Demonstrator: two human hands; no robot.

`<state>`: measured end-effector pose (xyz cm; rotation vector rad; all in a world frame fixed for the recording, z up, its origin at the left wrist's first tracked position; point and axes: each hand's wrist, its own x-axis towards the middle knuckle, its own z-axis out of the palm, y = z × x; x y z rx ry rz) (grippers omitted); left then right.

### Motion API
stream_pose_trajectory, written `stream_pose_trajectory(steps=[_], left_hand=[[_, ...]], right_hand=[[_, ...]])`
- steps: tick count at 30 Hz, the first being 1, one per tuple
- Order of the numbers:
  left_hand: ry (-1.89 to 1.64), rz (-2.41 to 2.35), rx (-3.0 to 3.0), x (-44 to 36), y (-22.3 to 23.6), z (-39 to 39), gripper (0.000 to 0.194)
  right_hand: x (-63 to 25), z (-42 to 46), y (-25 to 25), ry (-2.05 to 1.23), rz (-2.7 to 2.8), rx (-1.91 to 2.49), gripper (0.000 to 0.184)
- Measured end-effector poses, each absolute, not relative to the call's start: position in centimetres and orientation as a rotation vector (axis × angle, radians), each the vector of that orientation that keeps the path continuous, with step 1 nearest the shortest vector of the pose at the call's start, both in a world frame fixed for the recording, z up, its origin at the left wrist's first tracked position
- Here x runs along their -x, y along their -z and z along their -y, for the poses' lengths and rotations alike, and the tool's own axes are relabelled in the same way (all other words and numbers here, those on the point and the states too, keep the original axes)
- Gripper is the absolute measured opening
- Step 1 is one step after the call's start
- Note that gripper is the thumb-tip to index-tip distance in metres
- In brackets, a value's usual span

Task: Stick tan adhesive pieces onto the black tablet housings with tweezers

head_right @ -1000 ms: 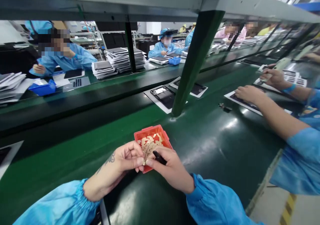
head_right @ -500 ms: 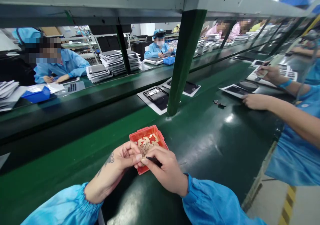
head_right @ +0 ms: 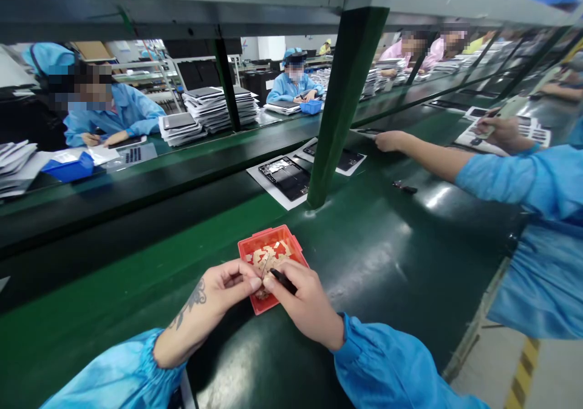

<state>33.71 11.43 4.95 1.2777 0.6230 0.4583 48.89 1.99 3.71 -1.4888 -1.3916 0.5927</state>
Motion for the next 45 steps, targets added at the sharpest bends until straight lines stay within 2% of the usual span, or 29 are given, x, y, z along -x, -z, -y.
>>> stream_pose_trajectory(steps=[4, 8, 11, 13, 21, 24, 34, 45], left_hand=[[-0.569, -0.693, -1.316, -33.7, -4.8, -12.4, 0.019], [-0.800, -0.831, -1.749, -34.3, -3.9, -13.5, 0.020], [-0.810, -0.819, -2.046, -34.9, -3.5, -13.9, 0.029], [-0.756, -0.737, -2.107, -35.1, -3.4, -13.9, 0.023], [-0.531, -0.574, -1.664, -34.5, -4.6, -13.2, 0.018], [-0.561, -0.593, -1.574, -34.4, -4.9, -13.0, 0.017], [-0.644, -0.587, -1.681, -34.4, -5.1, -12.4, 0.018], [-0.586, -0.555, -1.788, -33.8, -4.6, -12.5, 0.018]], right_hand=[[-48.9, -2.2, -3.5, -0.594, 1.268, 1.568, 0.024], [-49.0, -2.3, -3.2, -0.609, 1.110, 1.577, 0.028], [-49.0, -2.3, -3.2, -0.613, 1.094, 1.553, 0.028], [-49.0, -2.4, -3.2, -0.618, 1.102, 1.548, 0.028], [-49.0, -2.4, -3.2, -0.562, 1.192, 1.616, 0.028], [-49.0, -2.5, -3.3, -0.508, 1.217, 1.644, 0.027], [-48.9, -2.2, -3.0, -0.274, 1.390, 1.535, 0.008], [-48.9, -2.2, -2.8, -0.380, 1.463, 1.463, 0.012]])
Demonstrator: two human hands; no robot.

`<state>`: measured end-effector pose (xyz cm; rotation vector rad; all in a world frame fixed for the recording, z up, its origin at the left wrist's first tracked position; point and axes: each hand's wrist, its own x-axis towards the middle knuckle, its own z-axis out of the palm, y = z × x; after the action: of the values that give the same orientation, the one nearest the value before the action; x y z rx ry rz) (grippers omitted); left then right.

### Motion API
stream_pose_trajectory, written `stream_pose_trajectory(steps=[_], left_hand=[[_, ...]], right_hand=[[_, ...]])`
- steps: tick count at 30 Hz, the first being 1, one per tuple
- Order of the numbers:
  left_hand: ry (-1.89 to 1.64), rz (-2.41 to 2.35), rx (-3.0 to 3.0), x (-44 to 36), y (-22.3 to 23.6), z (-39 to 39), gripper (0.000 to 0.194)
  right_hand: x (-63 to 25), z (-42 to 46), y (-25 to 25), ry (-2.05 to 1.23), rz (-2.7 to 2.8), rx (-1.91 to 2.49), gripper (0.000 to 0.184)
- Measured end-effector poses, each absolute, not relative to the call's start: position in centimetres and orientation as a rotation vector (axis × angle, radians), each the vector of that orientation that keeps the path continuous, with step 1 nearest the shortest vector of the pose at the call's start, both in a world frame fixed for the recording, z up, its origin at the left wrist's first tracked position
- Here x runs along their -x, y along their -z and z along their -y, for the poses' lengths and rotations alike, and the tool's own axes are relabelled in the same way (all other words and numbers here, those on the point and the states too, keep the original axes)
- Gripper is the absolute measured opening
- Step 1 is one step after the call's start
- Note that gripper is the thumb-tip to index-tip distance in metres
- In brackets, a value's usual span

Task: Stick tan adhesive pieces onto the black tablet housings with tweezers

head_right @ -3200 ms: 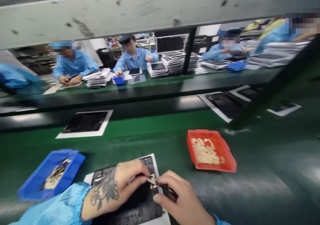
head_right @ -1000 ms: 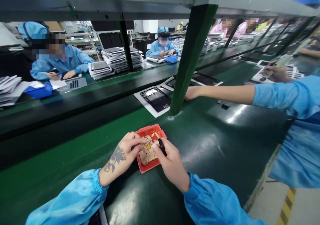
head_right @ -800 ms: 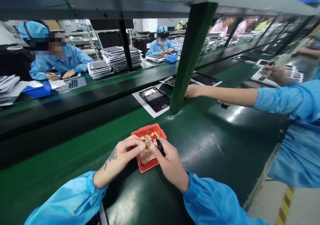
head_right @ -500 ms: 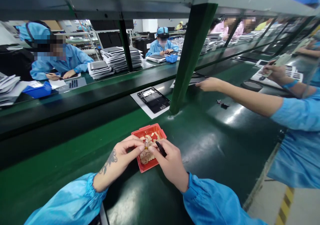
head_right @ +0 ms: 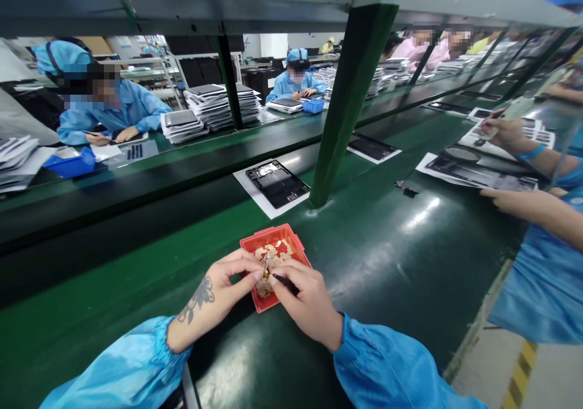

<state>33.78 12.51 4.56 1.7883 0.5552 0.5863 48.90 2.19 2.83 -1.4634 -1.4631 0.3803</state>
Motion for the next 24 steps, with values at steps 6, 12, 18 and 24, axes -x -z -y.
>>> stream_pose_trajectory(steps=[6, 12, 18, 24], left_hand=[[-0.491, -0.607, -1.672, -33.4, -4.8, -12.7, 0.021], [-0.570, -0.788, -1.371, -31.0, -3.6, -13.7, 0.025], [-0.636, -0.994, -1.251, -23.2, -3.3, -13.2, 0.055], [-0.863, -1.377, -1.249, -12.8, -0.4, -10.3, 0.067]], right_hand=[[-49.2, -2.3, -2.9, -0.338, 1.536, 1.536, 0.015], [-49.9, -2.6, -2.3, -0.088, 1.561, 1.710, 0.026], [-50.3, -2.7, -0.9, -0.031, 1.638, 1.713, 0.022], [-49.7, -2.1, -2.5, 0.113, 1.476, 1.554, 0.019]])
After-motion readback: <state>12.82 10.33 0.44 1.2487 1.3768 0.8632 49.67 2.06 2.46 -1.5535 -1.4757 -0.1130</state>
